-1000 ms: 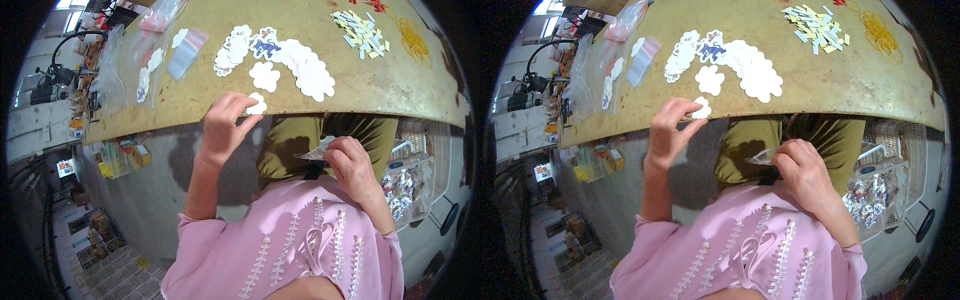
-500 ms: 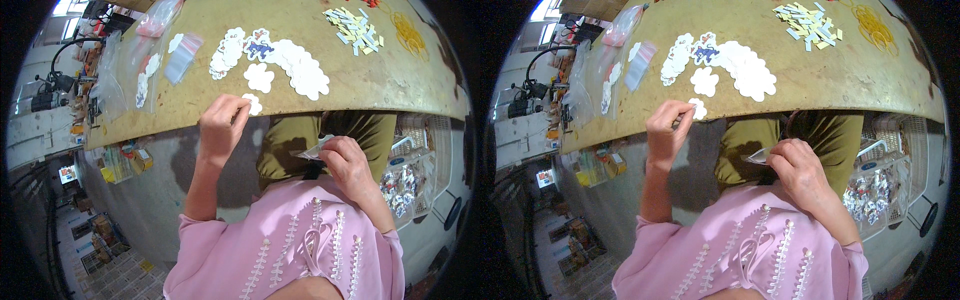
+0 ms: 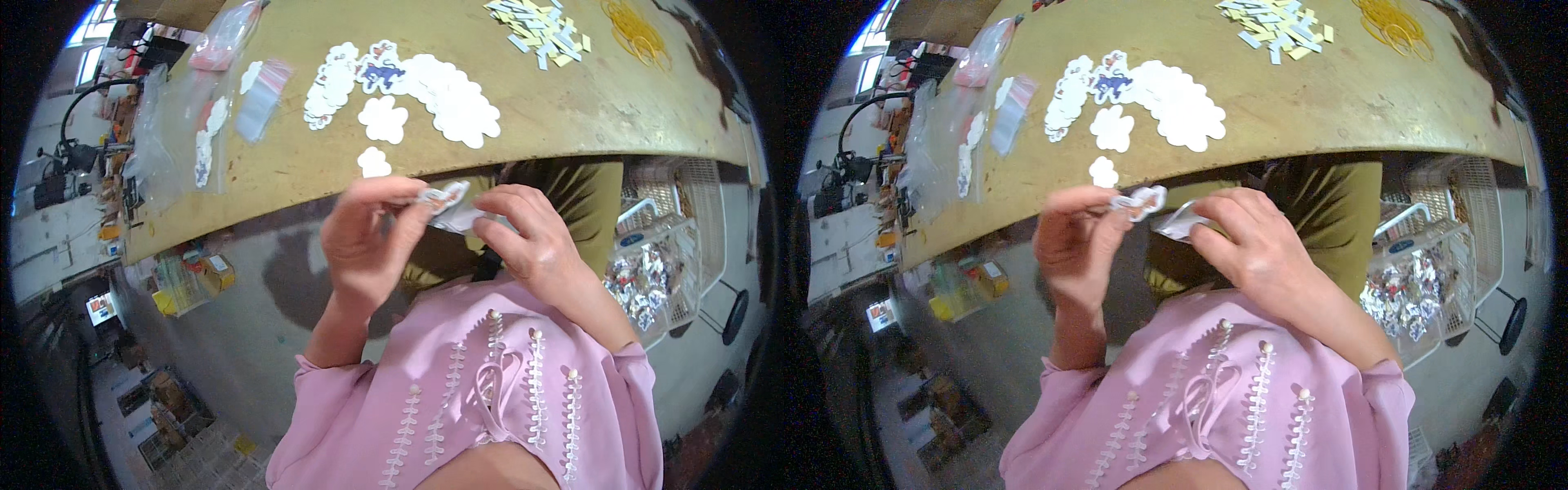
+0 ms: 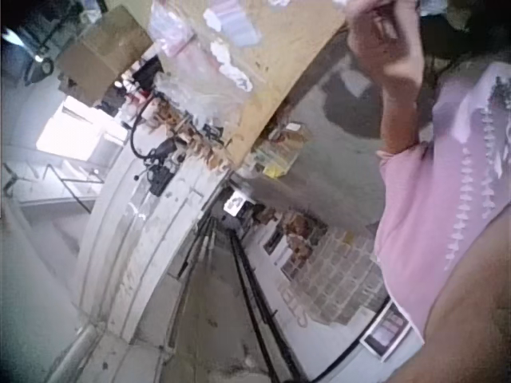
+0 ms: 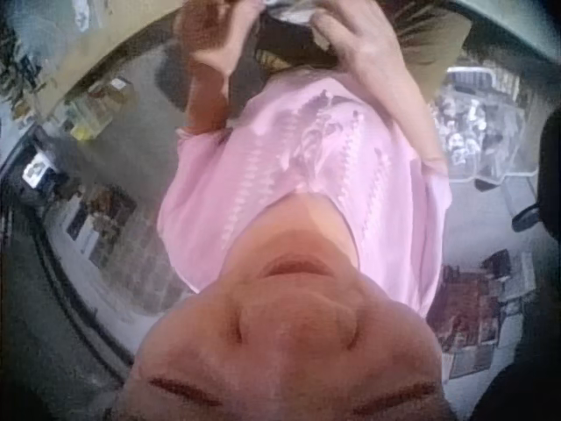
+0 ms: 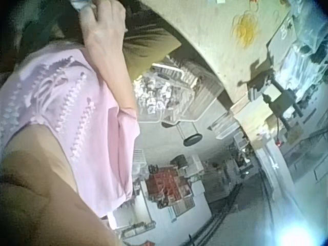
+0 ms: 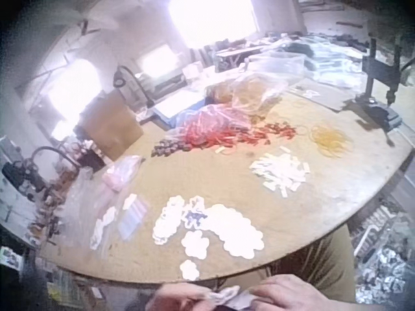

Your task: The person assembles small craft kits by placing white cutouts, red and yellow components, and rubber bands into clear plastic bags. They handle each item individually, arrange them inside the bags, and seal the bags on a cluttered workbench.

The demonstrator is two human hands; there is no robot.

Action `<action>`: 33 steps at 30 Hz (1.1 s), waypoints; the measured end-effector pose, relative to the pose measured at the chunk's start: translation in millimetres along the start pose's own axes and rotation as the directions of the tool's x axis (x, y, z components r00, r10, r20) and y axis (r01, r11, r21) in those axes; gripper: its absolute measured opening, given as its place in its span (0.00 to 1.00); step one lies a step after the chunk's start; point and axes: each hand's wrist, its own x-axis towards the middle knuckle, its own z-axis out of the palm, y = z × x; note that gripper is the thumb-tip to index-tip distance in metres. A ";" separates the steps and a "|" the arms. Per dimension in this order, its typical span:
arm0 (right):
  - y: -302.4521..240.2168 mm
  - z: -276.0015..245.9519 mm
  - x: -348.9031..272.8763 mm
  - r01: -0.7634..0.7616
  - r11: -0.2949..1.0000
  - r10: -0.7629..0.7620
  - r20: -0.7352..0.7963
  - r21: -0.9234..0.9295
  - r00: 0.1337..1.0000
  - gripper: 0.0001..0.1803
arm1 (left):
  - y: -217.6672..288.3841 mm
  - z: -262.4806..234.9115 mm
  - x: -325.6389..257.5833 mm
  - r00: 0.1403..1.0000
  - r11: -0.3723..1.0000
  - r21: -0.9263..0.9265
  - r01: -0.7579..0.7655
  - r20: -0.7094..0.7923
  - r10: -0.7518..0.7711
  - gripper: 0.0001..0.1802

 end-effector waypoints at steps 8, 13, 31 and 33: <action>3.8 -3.7 -6.4 -0.094 0.989 0.093 0.009 0.114 0.996 0.09 | -1.9 1.7 4.5 0.926 0.907 0.405 -0.116 0.375 -0.049 0.09; -3.3 -4.8 -4.7 -0.079 0.985 0.075 0.030 0.156 0.997 0.11 | -1.5 11.6 8.9 0.882 0.729 0.545 -0.414 0.439 0.172 0.09; 48.6 -10.5 -33.9 -0.222 0.965 0.219 0.039 0.139 0.975 0.12 | -150.4 -139.0 356.3 0.980 0.371 0.908 0.197 -0.188 -0.060 0.34; 54.1 -9.4 -36.6 -0.263 0.955 0.259 0.047 0.139 0.965 0.12 | -159.7 -152.3 385.7 0.967 0.387 0.889 0.245 -0.255 -0.028 0.35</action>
